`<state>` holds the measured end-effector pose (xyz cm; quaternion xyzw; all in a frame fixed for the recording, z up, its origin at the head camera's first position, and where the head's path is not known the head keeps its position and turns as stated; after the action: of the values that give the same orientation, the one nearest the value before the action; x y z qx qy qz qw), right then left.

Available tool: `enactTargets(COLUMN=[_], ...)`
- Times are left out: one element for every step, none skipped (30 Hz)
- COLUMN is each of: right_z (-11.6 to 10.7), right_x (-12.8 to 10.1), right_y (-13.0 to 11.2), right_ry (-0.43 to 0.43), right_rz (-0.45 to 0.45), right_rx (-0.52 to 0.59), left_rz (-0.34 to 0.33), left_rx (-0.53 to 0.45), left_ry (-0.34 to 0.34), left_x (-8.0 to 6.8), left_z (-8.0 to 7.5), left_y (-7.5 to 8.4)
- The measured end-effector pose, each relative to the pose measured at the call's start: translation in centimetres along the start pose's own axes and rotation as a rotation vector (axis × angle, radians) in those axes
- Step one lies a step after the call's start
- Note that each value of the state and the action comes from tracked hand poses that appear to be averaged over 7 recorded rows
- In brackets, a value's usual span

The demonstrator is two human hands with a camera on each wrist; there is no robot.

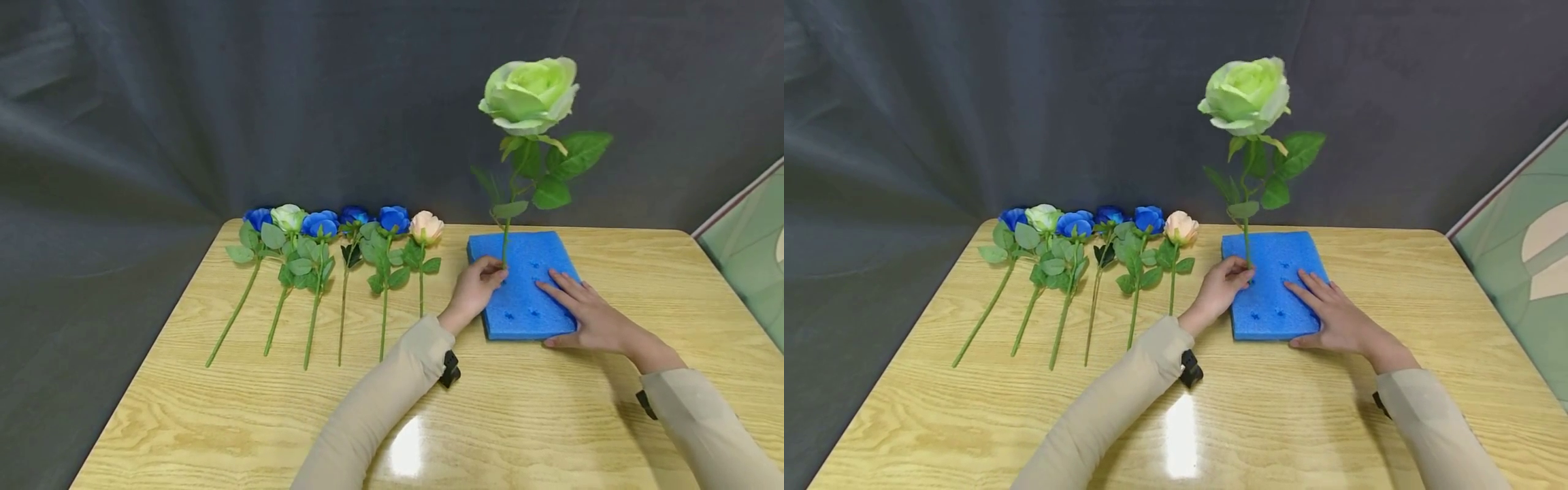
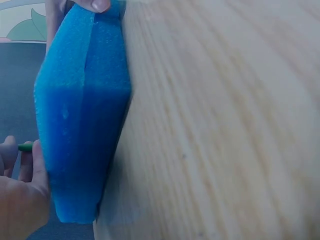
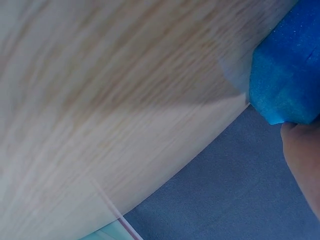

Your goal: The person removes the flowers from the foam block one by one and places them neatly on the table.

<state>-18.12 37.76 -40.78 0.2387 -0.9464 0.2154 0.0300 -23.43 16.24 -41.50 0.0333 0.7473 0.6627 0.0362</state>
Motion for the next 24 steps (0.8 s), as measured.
enactTargets(right_z=[0.0, 0.0, -0.1, -0.1, -0.1, -0.1, 0.0, 0.0, 0.0, 0.0, 0.0, -0.1, -0.1, -0.1, -0.1, -0.1, -0.1, -0.1, -0.1, -0.1, -0.1, 0.0, 0.0, 0.0], right_x=[0.0, 0.0, 0.0, 0.1, 0.1, 0.1, 0.1, 0.1, 0.1, 0.1, 0.1, 0.1, 0.1, 0.1, 0.1, 0.1, 0.1, 0.1, 0.1, 0.1, 0.1, 0.1, 0.1, 0.1], right_y=[0.0, 0.0, 0.0, 0.0, 0.0, 0.0, 0.0, 0.0, 0.0, -0.1, -0.1, -0.2, -0.2, -0.3, -0.3, -0.3, -0.3, -0.3, -0.2, -0.2, -0.2, -0.2, -0.2, -0.2], right_ry=[0.000, 0.000, 0.000, -0.001, 0.000, 0.000, 0.001, 0.002, 0.003, 0.005, 0.006, 0.007, 0.007, 0.006, 0.004, 0.002, 0.000, -0.002, -0.004, -0.006, -0.006, -0.005, -0.003, -0.002], right_rz=[-0.002, -0.002, -0.002, 0.000, 0.000, 0.000, 0.001, 0.001, 0.001, 0.001, 0.002, 0.002, 0.003, 0.005, 0.007, 0.010, 0.015, 0.017, 0.018, 0.021, 0.021, 0.021, 0.019, 0.016], right_rx=[-0.004, -0.007, -0.009, -0.009, -0.011, -0.012, -0.012, -0.011, -0.010, -0.011, -0.012, -0.012, -0.010, -0.009, -0.009, -0.007, -0.005, -0.006, -0.006, -0.006, -0.006, -0.006, -0.006, -0.007], left_rz=[-0.017, -0.029, -0.035, -0.038, -0.035, -0.030, -0.026, -0.019, -0.014, -0.011, -0.011, -0.013, -0.017, -0.021, -0.028, -0.032, -0.038, -0.042, -0.047, -0.048, -0.050, -0.050, -0.051, -0.050], left_rx=[-0.032, -0.062, -0.086, -0.108, -0.125, -0.137, -0.144, -0.147, -0.147, -0.149, -0.153, -0.155, -0.160, -0.168, -0.182, -0.191, -0.203, -0.212, -0.224, -0.232, -0.237, -0.239, -0.242, -0.245], left_ry=[0.008, 0.017, 0.026, 0.034, 0.041, 0.049, 0.058, 0.064, 0.071, 0.075, 0.078, 0.080, 0.082, 0.084, 0.082, 0.080, 0.079, 0.079, 0.079, 0.080, 0.081, 0.086, 0.093, 0.099], left_x=[0.0, -0.1, -0.1, -0.1, -0.1, -0.1, -0.1, -0.2, -0.2, -0.2, -0.2, -0.2, -0.2, -0.1, -0.1, 0.0, 0.1, 0.1, 0.2, 0.2, 0.3, 0.3, 0.3, 0.3], left_z=[0.0, 0.0, 0.0, 0.0, 0.0, 0.0, 0.0, 0.0, 0.0, 0.0, 0.0, 0.0, -0.1, -0.1, -0.2, -0.4, -0.5, -0.6, -0.7, -0.9, -0.9, -1.0, -1.0, -1.1], left_y=[-0.1, -0.1, -0.2, -0.3, -0.3, -0.4, -0.4, -0.5, -0.5, -0.5, -0.4, -0.4, -0.3, -0.3, -0.1, 0.0, 0.1, 0.1, 0.2, 0.1, 0.1, 0.1, 0.0, 0.0])
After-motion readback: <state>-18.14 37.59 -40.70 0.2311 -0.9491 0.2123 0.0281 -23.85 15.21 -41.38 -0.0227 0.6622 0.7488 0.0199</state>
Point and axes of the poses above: each hand's wrist, its own x-axis towards the middle knuckle, its own z-axis out of the palm, y = z × x, the point moved 2 cm from there along x, towards the middle knuckle, and after that the axes turned 12 degrees about y, right-handed, at the moved point
